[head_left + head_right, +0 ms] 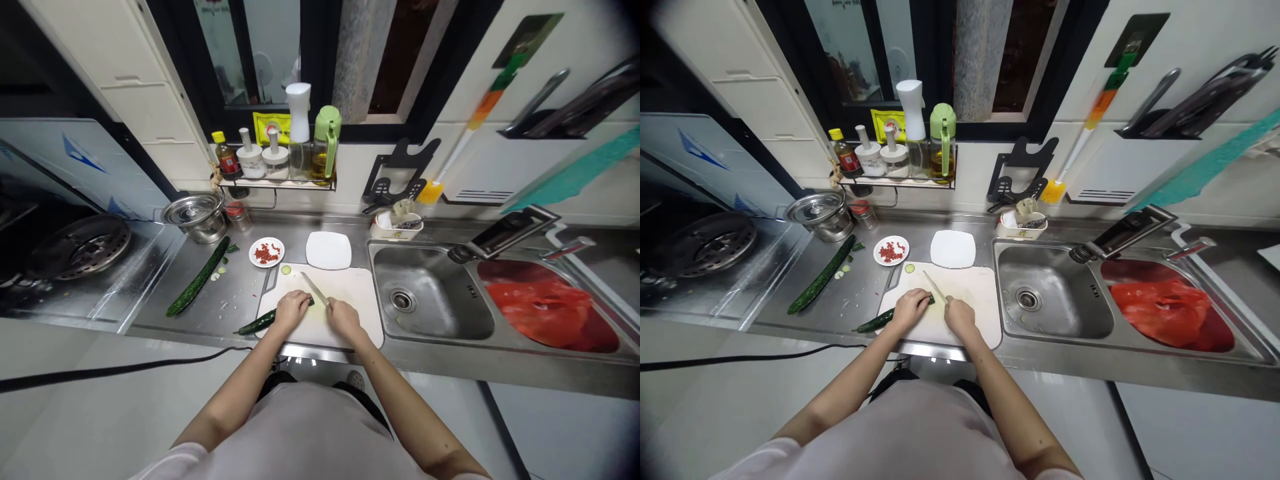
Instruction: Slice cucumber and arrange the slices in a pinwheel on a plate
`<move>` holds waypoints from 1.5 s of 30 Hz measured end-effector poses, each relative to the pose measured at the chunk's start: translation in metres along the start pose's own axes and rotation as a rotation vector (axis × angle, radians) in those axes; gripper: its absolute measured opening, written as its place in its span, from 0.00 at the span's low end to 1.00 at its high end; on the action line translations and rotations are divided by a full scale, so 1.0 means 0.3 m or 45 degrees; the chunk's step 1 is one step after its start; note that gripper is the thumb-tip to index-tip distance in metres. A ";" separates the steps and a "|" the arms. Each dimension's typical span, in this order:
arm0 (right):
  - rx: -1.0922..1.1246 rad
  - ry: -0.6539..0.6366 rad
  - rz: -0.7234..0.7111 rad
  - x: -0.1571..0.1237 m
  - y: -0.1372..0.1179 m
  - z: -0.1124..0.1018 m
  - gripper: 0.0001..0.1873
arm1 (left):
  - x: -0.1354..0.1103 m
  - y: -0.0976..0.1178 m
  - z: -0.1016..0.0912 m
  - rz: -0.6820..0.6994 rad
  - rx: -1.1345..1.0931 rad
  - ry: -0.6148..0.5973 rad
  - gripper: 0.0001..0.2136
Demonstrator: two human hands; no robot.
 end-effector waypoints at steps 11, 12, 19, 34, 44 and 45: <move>-0.050 0.096 0.061 -0.104 0.002 -0.016 0.17 | -0.047 -0.047 0.002 -0.116 -0.190 0.154 0.12; -0.052 0.095 0.059 -0.107 0.001 -0.016 0.17 | -0.050 -0.051 0.002 -0.122 -0.212 0.157 0.12; -0.134 0.105 0.027 -0.121 -0.010 -0.024 0.22 | -0.064 -0.054 -0.022 -0.325 -0.516 0.269 0.13; -0.312 0.165 -0.113 -0.144 0.014 -0.017 0.28 | -0.004 0.037 -0.091 -0.288 -0.288 0.186 0.29; -0.412 0.132 -0.285 -0.177 0.072 -0.023 0.25 | 0.033 0.072 -0.114 -0.074 -0.115 -0.148 0.13; -0.416 0.130 -0.286 -0.177 0.075 -0.022 0.25 | 0.032 0.074 -0.111 -0.061 -0.127 -0.139 0.13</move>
Point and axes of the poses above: each hand's wrist, its own x-axis towards the middle knuckle, its own z-axis out of the palm, y = z × x, the point moved 1 cm from there along x, towards the middle knuckle, and after that the axes turned 15 degrees about -z, right-handed, at the moved point
